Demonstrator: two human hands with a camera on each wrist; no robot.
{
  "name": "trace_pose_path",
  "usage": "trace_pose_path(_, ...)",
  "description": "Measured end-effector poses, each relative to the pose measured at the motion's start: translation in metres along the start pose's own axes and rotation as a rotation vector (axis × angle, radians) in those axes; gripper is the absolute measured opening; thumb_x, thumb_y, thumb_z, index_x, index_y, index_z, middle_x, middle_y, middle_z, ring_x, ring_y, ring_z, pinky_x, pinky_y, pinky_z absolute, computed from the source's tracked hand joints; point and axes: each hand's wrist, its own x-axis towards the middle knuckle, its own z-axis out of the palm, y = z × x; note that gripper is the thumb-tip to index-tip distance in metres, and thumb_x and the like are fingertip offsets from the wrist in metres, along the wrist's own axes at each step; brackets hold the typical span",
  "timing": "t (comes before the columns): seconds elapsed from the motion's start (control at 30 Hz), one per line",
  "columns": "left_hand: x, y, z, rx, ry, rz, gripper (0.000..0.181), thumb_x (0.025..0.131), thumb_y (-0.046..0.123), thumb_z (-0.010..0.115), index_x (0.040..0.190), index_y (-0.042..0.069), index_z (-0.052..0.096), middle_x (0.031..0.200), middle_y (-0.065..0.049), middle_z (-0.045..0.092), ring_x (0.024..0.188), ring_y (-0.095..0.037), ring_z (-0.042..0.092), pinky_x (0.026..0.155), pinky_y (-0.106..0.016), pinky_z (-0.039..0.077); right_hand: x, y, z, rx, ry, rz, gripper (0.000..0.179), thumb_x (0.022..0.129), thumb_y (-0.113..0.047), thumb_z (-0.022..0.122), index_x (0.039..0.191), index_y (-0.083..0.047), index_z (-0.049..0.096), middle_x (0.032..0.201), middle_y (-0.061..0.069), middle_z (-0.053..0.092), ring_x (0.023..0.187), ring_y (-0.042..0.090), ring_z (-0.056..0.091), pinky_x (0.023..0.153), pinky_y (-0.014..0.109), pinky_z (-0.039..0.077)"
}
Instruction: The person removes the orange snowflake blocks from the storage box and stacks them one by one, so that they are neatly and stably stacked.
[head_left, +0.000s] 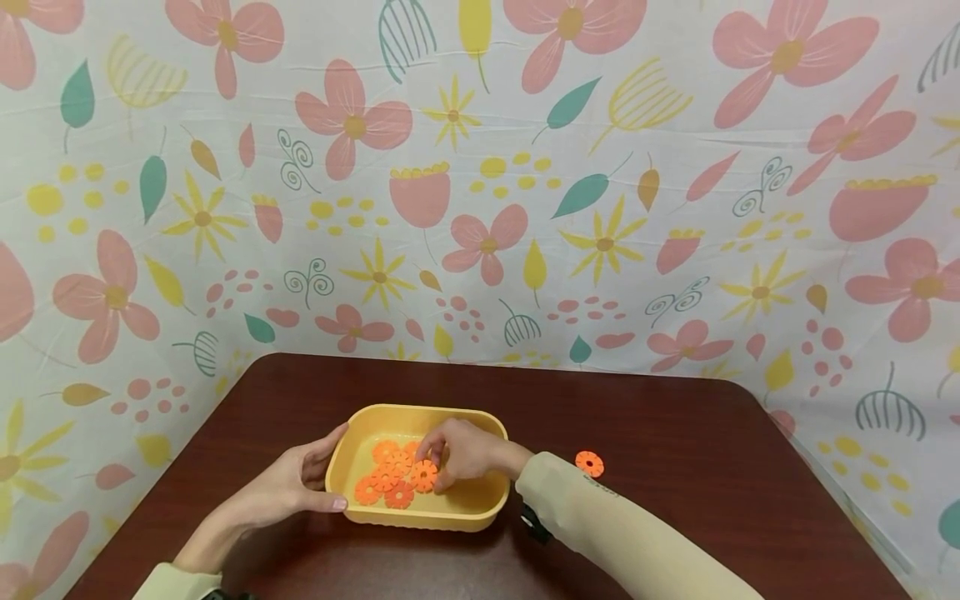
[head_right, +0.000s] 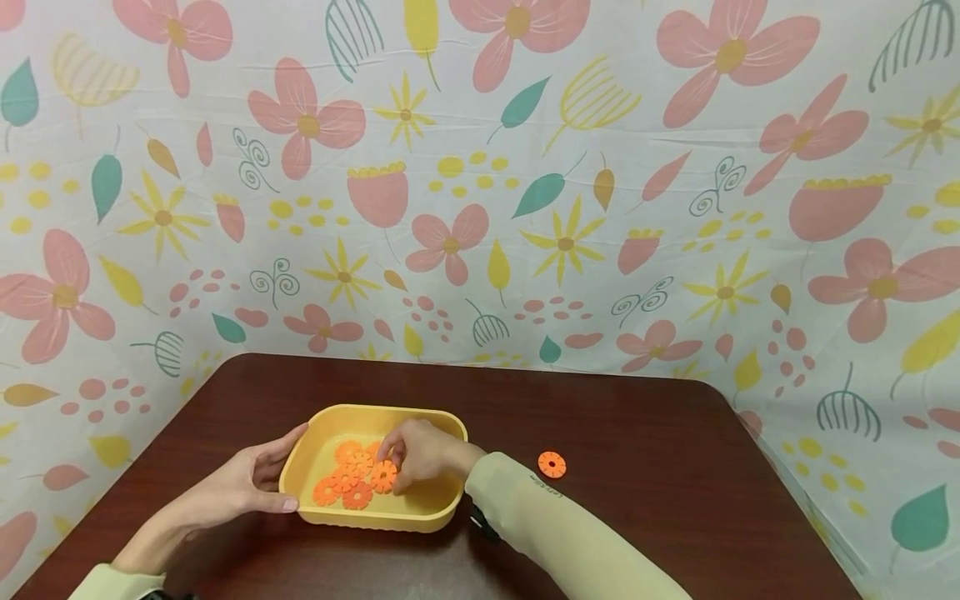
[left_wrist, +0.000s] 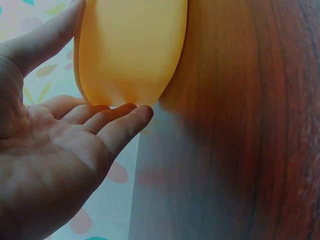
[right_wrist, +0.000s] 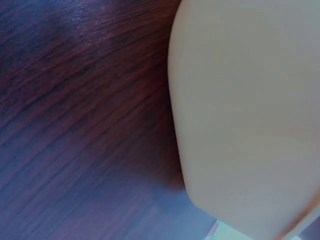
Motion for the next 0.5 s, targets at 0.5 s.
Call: trace_pose_path(0.5, -0.001, 0.002, 0.003, 0.006, 0.013, -0.042, 0.106, 0.091, 0.0, 0.08, 0.166, -0.004, 0.005, 0.167, -0.035, 0.014, 0.143, -0.055, 0.039, 0.095, -0.036, 0.057, -0.01, -0.004, -0.015, -0.005, 0.064, -0.008, 0.036, 0.074, 0.005, 0.091, 0.108, -0.002, 0.079, 0.081, 0.005, 0.068, 0.061, 0.008, 0.05, 0.058, 0.021, 0.042)
